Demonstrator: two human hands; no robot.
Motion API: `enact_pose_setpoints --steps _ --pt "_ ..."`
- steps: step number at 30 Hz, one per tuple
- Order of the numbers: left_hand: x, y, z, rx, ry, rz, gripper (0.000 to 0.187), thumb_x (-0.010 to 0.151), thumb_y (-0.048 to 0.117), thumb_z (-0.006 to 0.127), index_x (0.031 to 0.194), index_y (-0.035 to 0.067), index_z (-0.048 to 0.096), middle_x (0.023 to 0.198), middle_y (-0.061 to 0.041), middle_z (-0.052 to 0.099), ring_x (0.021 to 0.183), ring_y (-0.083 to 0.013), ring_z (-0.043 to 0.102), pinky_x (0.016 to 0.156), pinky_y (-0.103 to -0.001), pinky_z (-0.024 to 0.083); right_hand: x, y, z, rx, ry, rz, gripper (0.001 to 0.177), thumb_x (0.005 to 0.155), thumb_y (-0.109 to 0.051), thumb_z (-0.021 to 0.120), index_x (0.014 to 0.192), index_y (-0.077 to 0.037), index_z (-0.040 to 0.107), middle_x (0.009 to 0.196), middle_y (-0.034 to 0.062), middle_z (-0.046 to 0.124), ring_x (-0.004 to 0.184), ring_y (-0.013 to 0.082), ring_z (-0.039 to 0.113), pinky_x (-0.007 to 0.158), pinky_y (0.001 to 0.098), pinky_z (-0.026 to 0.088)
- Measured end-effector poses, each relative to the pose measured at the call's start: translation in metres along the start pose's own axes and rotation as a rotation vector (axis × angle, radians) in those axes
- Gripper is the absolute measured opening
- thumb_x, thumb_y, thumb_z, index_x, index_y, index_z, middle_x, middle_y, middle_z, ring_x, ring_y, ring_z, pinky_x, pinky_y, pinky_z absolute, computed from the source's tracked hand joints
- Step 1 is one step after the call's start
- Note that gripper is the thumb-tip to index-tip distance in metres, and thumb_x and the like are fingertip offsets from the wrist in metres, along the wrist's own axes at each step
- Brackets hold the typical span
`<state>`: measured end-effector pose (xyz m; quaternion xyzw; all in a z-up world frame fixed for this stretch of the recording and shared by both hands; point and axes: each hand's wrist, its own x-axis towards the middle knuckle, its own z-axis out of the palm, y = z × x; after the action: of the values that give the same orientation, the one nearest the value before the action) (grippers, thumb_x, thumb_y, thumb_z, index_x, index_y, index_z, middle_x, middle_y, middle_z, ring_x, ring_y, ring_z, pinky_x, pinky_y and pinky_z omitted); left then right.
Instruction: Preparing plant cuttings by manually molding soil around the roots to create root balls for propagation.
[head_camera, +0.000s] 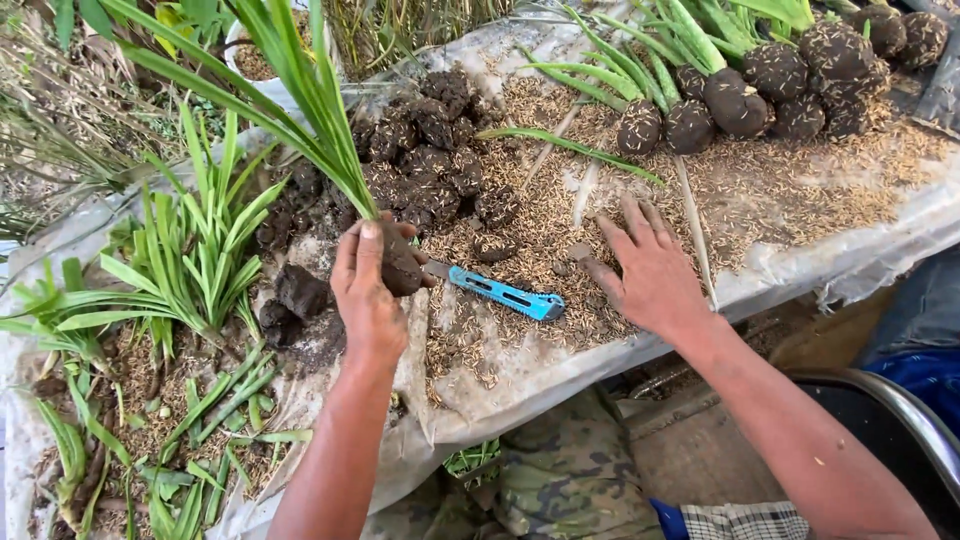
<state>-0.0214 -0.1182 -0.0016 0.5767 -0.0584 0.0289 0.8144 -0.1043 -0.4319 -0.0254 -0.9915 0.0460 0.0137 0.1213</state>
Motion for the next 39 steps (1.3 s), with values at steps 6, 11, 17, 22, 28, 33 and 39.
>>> enact_pose_setpoints --steps 6,11,17,22,28,33,39 --pt "0.004 -0.006 0.017 -0.035 -0.026 -0.030 0.042 0.119 0.033 0.053 0.143 -0.002 0.056 0.116 -0.020 0.073 0.083 -0.0240 0.076 0.059 -0.039 0.073 0.043 -0.014 0.004 -0.088 -0.096 -0.172 0.071 0.115 -0.057 0.036 0.176 -0.020 0.037 0.182 0.0227 0.028 0.169 0.0418 0.022 0.136 0.0584 0.020" --pt "0.008 -0.014 0.040 -0.078 -0.025 -0.078 0.044 0.118 0.034 0.053 0.143 -0.002 0.056 0.116 -0.020 0.073 0.085 -0.0257 0.076 0.059 -0.041 0.073 0.056 -0.039 0.010 -0.038 -0.121 -0.347 0.066 0.116 -0.058 0.028 0.172 -0.025 0.043 0.179 0.0132 0.037 0.167 0.0355 0.029 0.135 0.0561 0.023" --pt "0.032 -0.033 0.069 -0.198 -0.036 -0.116 0.044 0.119 0.038 0.050 0.141 0.000 0.057 0.112 -0.019 0.075 0.082 -0.0247 0.077 0.056 -0.041 0.073 0.053 -0.011 0.029 -0.131 -0.008 -0.397 0.061 0.116 -0.065 0.031 0.139 -0.022 0.069 0.137 0.0102 0.071 0.132 0.0294 0.069 0.098 0.0412 0.058" --pt "0.058 -0.074 0.102 -0.248 -0.071 -0.160 0.042 0.120 0.039 0.049 0.137 0.003 0.059 0.110 -0.018 0.075 0.080 -0.0237 0.077 0.054 -0.040 0.071 0.057 0.010 0.024 -0.018 0.226 -0.330 0.061 0.116 -0.064 0.041 0.110 -0.015 0.078 0.111 0.0138 0.082 0.087 0.0248 0.083 0.064 0.0332 0.067" --pt "0.068 -0.134 0.146 -0.256 -0.099 -0.320 0.040 0.118 0.043 0.056 0.139 0.010 0.063 0.114 -0.019 0.073 0.087 -0.0279 0.076 0.061 -0.045 0.073 0.090 -0.029 -0.073 1.612 0.210 0.465 0.050 0.116 -0.059 0.049 0.098 -0.016 0.065 0.071 -0.0036 0.063 0.051 0.0098 0.055 0.046 0.0255 0.044" --pt "0.071 -0.192 0.151 -0.257 -0.089 -0.355 0.036 0.113 0.042 0.065 0.140 0.018 0.070 0.117 -0.013 0.069 0.097 -0.0234 0.065 0.070 -0.043 0.070 0.105 -0.069 -0.101 1.768 0.297 0.241 0.049 0.105 -0.062 0.061 0.101 -0.014 0.067 0.072 -0.0004 0.066 0.052 0.0089 0.061 0.047 0.0254 0.053" --pt "0.050 -0.130 0.159 -0.246 -0.092 -0.361 0.052 0.115 0.049 0.056 0.155 0.018 0.065 0.159 -0.027 0.061 0.146 -0.0478 0.056 0.123 -0.069 0.043 0.122 -0.077 -0.082 1.612 0.343 0.357 0.116 0.088 -0.076 0.074 0.169 -0.003 0.033 0.176 0.0300 0.036 0.169 0.0427 0.024 0.127 0.0830 0.002"
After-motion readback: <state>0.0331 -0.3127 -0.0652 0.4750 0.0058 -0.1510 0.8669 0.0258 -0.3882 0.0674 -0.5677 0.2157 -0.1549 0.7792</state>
